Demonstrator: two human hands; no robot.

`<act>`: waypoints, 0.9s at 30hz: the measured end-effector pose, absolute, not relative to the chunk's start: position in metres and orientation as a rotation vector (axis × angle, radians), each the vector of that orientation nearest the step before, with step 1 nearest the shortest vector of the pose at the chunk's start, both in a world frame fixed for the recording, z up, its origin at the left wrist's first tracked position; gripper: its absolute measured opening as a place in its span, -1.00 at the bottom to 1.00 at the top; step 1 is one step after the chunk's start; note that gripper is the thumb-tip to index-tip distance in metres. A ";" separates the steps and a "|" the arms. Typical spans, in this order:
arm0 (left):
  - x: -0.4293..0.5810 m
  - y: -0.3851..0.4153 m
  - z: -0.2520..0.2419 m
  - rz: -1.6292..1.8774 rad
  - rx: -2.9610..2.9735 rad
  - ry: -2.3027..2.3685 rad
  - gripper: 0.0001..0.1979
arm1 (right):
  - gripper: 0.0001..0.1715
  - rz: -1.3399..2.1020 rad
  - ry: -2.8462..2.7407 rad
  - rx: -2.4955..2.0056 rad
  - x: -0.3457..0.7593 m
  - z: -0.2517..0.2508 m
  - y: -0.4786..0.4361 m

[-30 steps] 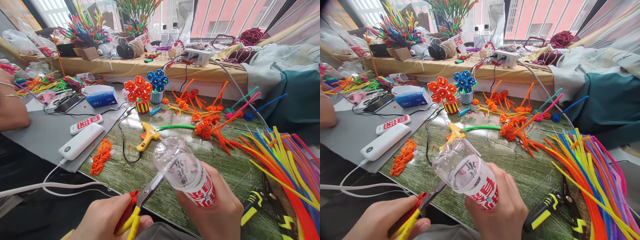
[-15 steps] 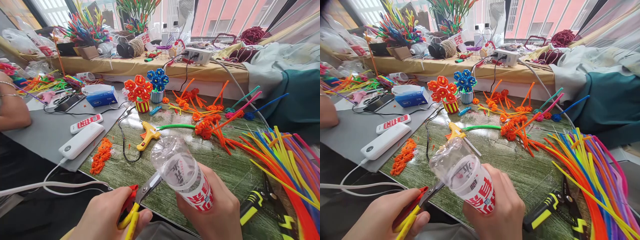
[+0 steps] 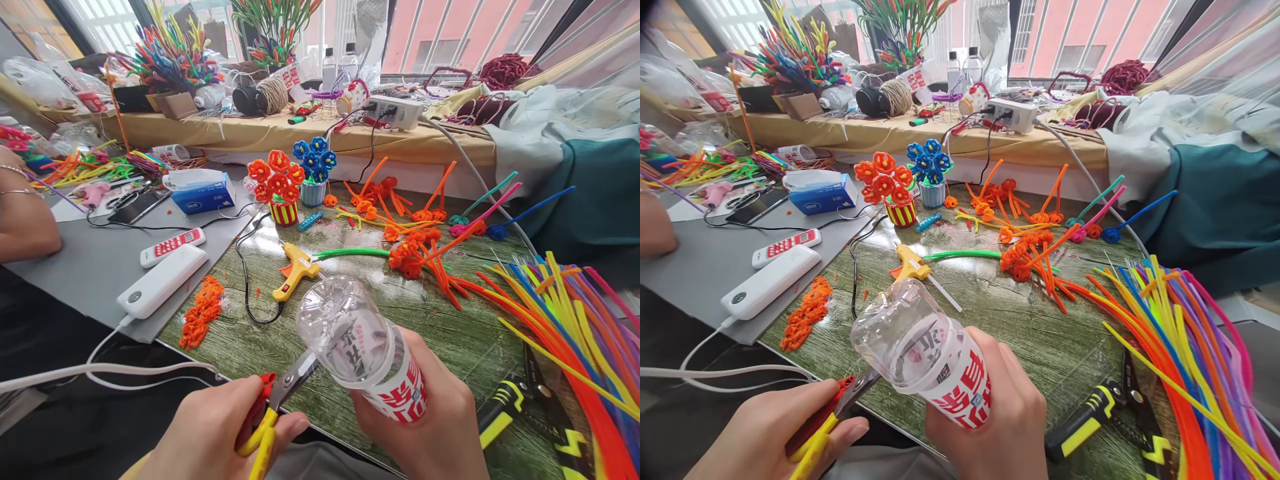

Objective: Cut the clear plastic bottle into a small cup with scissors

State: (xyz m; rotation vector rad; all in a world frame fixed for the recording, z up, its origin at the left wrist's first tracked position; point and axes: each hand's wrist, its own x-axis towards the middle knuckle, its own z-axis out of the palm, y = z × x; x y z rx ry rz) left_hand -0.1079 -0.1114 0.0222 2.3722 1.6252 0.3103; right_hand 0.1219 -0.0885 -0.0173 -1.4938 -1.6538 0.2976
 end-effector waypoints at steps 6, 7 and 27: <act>-0.107 -0.107 0.026 0.357 2.575 1.591 -0.54 | -0.61 0.370 -1.637 -1.514 0.122 -0.016 -0.088; -0.106 -0.107 0.026 0.369 2.587 1.591 -0.53 | -0.61 0.377 -1.638 -1.515 0.122 -0.016 -0.088; -0.113 -0.105 0.024 0.297 2.506 1.673 -0.53 | -0.64 0.359 -1.709 -1.539 0.126 -0.011 -0.083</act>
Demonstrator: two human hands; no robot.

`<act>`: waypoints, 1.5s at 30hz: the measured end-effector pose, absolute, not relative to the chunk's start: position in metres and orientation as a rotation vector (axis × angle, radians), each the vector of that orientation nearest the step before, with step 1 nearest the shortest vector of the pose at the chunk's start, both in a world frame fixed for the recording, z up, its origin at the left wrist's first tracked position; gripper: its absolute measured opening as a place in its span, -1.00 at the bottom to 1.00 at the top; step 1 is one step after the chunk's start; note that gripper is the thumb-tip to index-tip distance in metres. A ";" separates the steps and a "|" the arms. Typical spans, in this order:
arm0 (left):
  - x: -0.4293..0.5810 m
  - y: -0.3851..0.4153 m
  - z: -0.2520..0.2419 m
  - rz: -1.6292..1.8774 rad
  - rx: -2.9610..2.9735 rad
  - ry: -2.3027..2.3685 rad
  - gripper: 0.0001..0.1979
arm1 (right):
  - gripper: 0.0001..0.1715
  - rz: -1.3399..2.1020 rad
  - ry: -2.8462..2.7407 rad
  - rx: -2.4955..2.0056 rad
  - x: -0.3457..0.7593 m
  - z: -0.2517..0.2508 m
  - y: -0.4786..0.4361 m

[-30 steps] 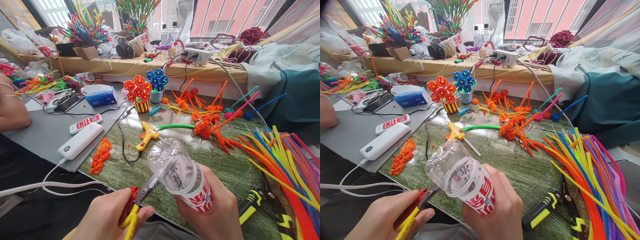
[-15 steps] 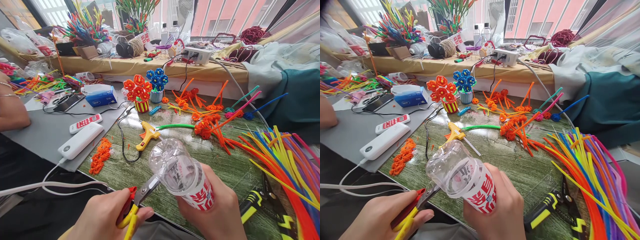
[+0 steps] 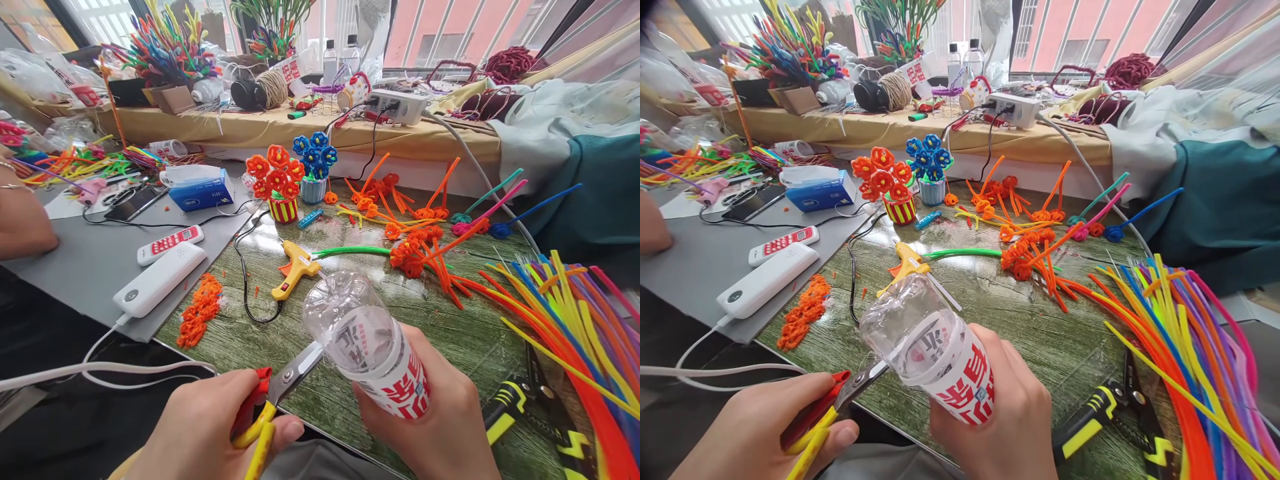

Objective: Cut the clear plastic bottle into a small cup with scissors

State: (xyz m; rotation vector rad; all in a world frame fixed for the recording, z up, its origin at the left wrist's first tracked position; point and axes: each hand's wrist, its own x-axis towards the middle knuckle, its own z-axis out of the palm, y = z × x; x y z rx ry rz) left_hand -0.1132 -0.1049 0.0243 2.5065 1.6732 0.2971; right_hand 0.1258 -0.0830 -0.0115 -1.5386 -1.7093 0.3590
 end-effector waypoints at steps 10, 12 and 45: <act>-0.107 -0.107 0.025 0.199 2.219 1.836 -0.43 | -0.62 0.395 -1.765 -1.522 0.126 -0.012 -0.084; -0.108 -0.107 0.025 0.157 2.135 1.732 -0.45 | -0.63 0.391 -1.760 -1.508 0.127 -0.011 -0.084; -0.098 -0.101 0.040 0.436 2.508 1.569 -0.46 | -0.69 0.537 -1.694 -1.460 0.125 -0.009 -0.088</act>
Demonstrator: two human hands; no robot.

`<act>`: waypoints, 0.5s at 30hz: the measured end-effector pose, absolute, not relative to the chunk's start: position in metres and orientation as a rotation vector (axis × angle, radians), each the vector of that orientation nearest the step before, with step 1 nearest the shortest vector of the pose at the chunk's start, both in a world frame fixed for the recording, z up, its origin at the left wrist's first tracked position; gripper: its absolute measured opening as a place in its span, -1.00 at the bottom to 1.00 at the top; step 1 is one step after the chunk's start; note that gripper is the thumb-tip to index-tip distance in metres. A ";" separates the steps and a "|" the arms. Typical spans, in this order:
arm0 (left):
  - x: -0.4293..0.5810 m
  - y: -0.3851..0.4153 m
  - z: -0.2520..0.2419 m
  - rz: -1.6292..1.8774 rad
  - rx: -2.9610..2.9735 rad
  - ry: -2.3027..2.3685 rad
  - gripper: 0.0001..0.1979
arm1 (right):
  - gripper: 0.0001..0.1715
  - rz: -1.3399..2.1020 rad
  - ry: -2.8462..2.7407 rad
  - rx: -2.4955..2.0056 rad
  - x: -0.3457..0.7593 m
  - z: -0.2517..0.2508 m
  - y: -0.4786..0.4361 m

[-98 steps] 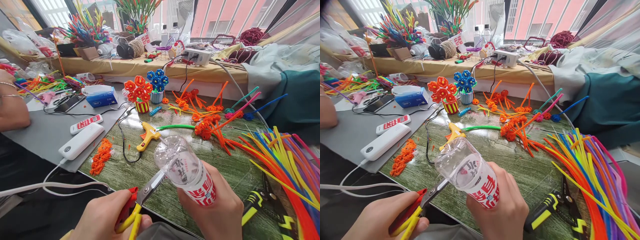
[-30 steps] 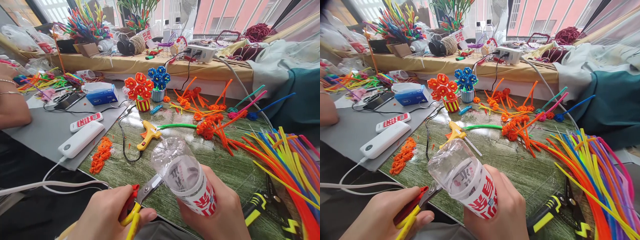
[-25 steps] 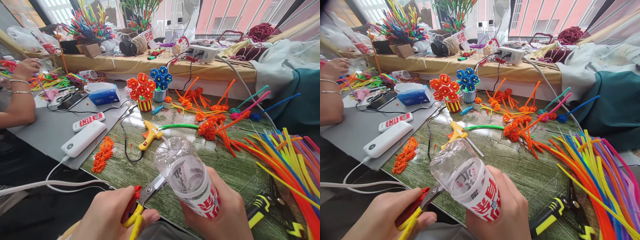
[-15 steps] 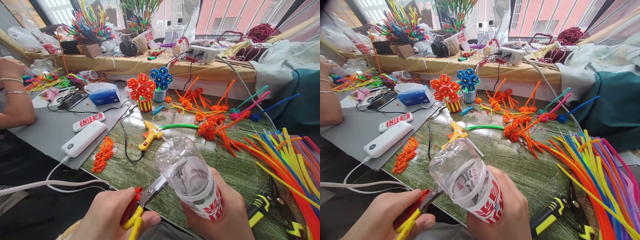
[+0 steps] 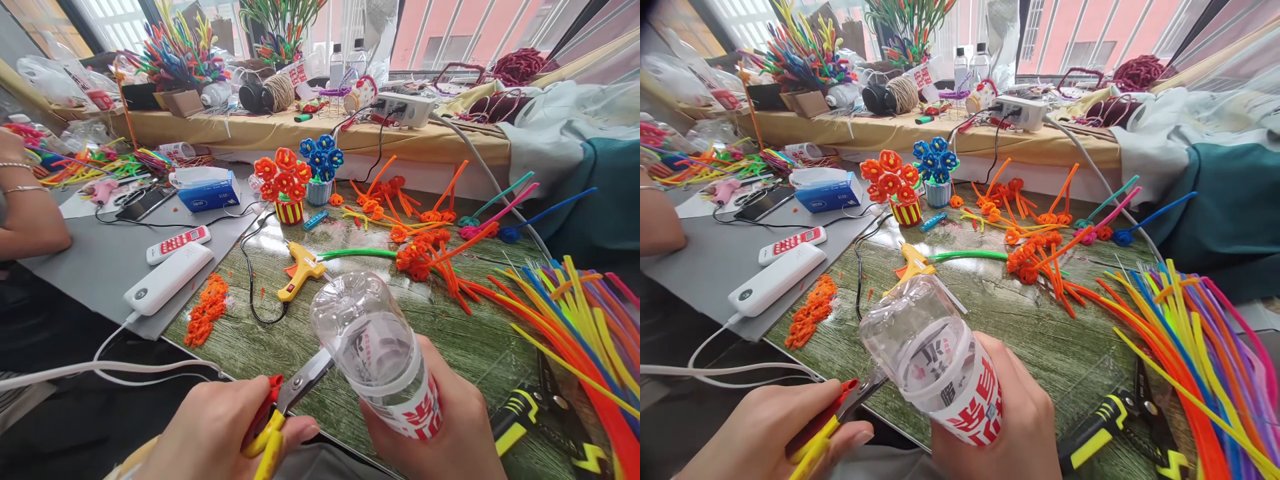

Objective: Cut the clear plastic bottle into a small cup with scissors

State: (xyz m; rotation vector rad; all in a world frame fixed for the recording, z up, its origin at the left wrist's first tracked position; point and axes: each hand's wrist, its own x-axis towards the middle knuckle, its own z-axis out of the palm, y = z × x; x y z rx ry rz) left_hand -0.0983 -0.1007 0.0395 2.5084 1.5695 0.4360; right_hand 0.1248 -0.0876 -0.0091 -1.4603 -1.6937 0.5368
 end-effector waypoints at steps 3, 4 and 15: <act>-0.100 -0.100 0.041 0.432 2.440 1.578 -0.46 | -0.69 0.575 -1.682 -1.453 0.126 -0.010 -0.087; -0.101 -0.100 0.041 0.422 2.430 1.568 -0.46 | -0.68 0.590 -1.676 -1.455 0.126 -0.011 -0.087; -0.119 -0.097 0.036 0.302 2.090 1.707 -0.39 | -0.70 0.664 -1.560 -1.507 0.109 -0.010 -0.090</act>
